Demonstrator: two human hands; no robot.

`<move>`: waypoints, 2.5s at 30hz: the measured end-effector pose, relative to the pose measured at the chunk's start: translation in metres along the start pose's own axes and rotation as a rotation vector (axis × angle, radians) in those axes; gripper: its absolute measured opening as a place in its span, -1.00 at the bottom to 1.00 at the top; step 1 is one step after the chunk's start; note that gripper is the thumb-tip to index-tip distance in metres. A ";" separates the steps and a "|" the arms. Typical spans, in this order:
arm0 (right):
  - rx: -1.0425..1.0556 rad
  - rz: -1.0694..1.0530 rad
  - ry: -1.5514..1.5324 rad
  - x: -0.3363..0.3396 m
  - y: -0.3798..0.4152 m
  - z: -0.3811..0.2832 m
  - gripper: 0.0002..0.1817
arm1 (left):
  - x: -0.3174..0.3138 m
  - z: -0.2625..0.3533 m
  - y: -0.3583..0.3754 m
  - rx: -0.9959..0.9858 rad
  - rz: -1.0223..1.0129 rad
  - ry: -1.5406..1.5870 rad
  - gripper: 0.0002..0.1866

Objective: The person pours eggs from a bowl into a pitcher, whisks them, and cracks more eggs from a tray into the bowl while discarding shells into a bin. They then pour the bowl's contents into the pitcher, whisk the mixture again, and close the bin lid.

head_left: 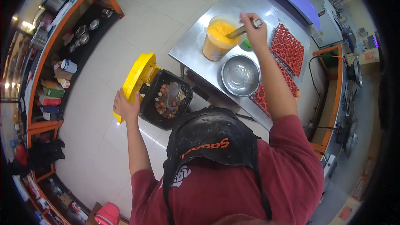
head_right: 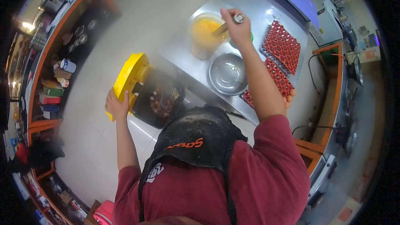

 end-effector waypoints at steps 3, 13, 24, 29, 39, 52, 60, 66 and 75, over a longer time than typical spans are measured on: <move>0.069 -0.035 -0.108 0.016 0.006 -0.013 -0.45 | -0.007 0.004 0.010 -0.060 -0.004 0.010 -0.17; 0.005 -0.230 -0.049 0.082 0.109 0.052 -0.27 | -0.014 -0.004 0.010 0.032 -0.059 0.010 -0.13; -0.364 -0.466 -0.237 0.143 0.289 0.118 -0.76 | -0.272 0.014 0.243 -0.036 -0.869 0.072 -0.03; -0.330 -0.567 -0.156 0.118 0.313 0.107 -0.76 | -0.227 0.061 0.336 0.064 -0.884 0.131 -0.15; -0.390 -1.094 0.196 -0.026 0.361 0.139 -0.65 | -0.193 -0.138 0.344 0.531 -0.616 0.356 -0.19; -1.237 -1.141 0.919 -0.016 0.545 0.366 -0.46 | -0.195 -0.408 0.584 0.915 -1.111 0.388 -0.13; -0.590 -0.910 0.689 -0.133 0.461 0.282 -0.61 | -0.184 -0.483 0.551 0.854 -1.026 0.321 -0.14; -0.907 -0.722 0.460 -0.158 0.444 0.266 -0.61 | -0.220 -0.453 0.400 0.868 -0.887 0.640 -0.27; -1.222 -0.820 0.470 -0.189 0.489 0.279 -0.39 | -0.192 -0.355 0.086 0.496 -0.708 0.640 -0.27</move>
Point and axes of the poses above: each hand's wrist, its own y-axis away from the middle knuckle, its own x-axis out of the back of the hand, z = x × y, the point moved 10 cm from there along -y, towards the middle knuckle, and after that the axes turned 3 degrees about -z, right-handed, at the moved point
